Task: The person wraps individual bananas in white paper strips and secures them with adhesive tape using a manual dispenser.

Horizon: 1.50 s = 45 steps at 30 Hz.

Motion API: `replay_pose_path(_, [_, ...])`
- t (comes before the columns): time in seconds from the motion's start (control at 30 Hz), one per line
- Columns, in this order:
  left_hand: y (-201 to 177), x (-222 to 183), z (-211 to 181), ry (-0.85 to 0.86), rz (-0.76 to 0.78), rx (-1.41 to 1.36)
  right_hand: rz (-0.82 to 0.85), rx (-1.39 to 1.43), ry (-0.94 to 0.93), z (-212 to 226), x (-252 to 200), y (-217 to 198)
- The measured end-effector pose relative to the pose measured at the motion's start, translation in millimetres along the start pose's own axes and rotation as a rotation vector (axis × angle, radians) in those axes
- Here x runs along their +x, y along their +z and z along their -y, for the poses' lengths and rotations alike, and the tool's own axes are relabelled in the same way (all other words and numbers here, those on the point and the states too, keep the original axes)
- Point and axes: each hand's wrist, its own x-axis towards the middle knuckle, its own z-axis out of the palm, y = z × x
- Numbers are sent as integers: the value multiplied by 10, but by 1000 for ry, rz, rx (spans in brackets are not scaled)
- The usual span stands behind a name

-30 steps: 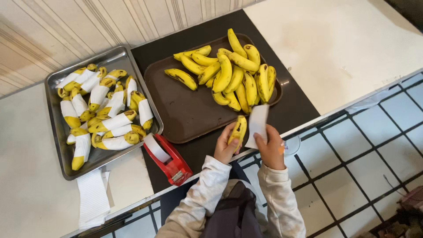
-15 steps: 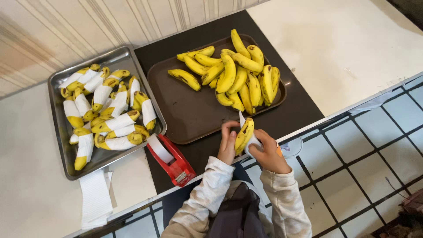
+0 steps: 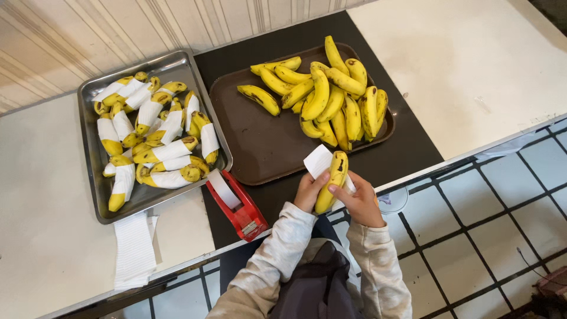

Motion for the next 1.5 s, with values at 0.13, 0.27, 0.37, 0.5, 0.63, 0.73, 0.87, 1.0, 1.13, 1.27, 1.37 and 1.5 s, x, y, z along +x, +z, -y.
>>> replay_pose_path(0.13, [208,-70,-279,-14,39,129,-133,-12,62,-83,-28,35])
replay_pose_path(0.27, [116,-26,-159,-19,7,160,-210,-265,1,-133,-30,-57])
replay_pose_path(0.37, [143,-50,-226,-31,11,159,-220,-459,-74,-40,1,-90])
replay_pose_path(0.5, [143,-52,-133,-76,83,108,-269,-535,-278,-224,214,-264])
replay_pose_path(0.63, [208,-143,-171,-98,126,-17,-554,-635,-244,-404,323,-471])
replay_pose_path(0.73, [192,-168,-149,-87,131,-31,-660,-572,-251,-247,215,-499])
replay_pose_path(0.87, [109,-47,-17,-79,134,-18,-441,-470,-241,-77,107,-301])
replay_pose_path(1.0, [-53,71,201,-32,177,214,-230,-489,-394,137,110,-265])
replay_pose_path(1.13, [98,-59,-107,69,178,438,-152,-573,-536,190,136,-308])
replay_pose_path(1.27, [62,-55,-45,96,182,494,-118,-562,-537,184,159,-368])
replay_pose_path(1.37, [93,-48,-118,96,167,509,-37,-609,-469,95,134,-423])
replay_pose_path(1.5, [115,-74,-160,52,164,354,-271,-695,-418,-57,153,-540])
